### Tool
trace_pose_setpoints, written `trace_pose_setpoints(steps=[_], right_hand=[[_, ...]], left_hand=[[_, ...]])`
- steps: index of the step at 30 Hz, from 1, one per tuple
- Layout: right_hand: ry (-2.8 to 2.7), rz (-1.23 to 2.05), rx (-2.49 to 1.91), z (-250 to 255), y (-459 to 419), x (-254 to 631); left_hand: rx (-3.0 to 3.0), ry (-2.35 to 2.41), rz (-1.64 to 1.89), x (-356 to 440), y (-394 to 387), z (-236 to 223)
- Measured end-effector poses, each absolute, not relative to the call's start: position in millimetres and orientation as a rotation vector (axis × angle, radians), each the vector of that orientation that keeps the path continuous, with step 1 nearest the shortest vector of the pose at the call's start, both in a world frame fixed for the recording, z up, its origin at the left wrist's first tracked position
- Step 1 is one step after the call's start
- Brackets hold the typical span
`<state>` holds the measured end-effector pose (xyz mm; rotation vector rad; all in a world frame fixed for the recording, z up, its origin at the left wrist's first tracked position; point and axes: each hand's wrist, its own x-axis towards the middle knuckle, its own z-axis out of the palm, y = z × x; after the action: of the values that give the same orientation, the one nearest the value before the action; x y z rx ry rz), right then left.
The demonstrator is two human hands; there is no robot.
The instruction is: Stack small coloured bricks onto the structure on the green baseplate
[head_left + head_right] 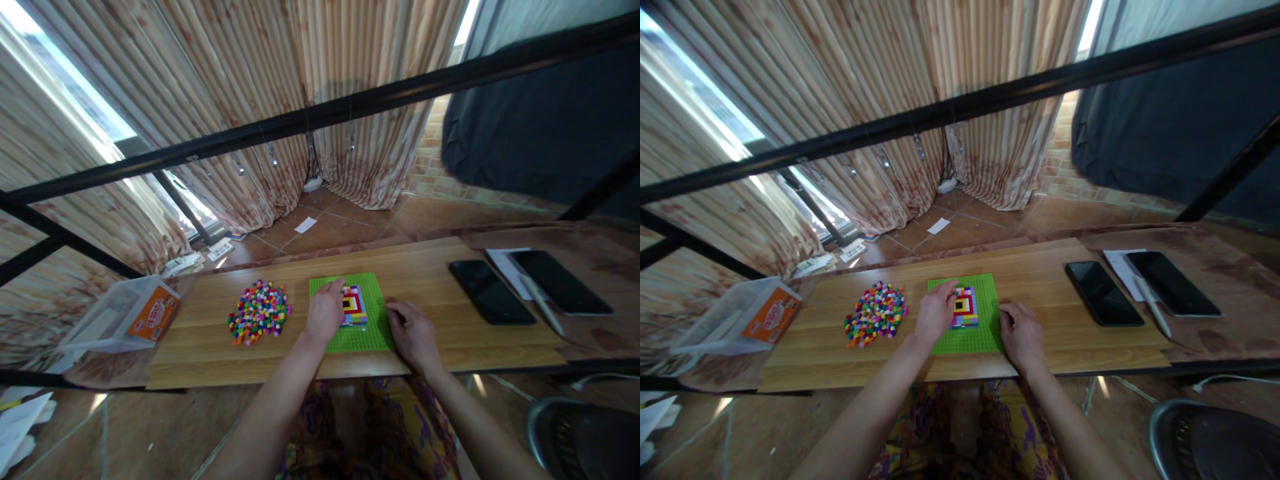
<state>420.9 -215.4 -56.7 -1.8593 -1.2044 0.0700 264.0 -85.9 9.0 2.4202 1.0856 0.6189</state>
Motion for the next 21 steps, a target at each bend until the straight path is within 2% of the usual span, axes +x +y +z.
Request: trace_pose_setpoints(steps=[21], right_hand=[[-1.195,0.054,-1.859,-60,-215,421]], left_hand=[[2.312,1.186,0.746,256,-89,13]])
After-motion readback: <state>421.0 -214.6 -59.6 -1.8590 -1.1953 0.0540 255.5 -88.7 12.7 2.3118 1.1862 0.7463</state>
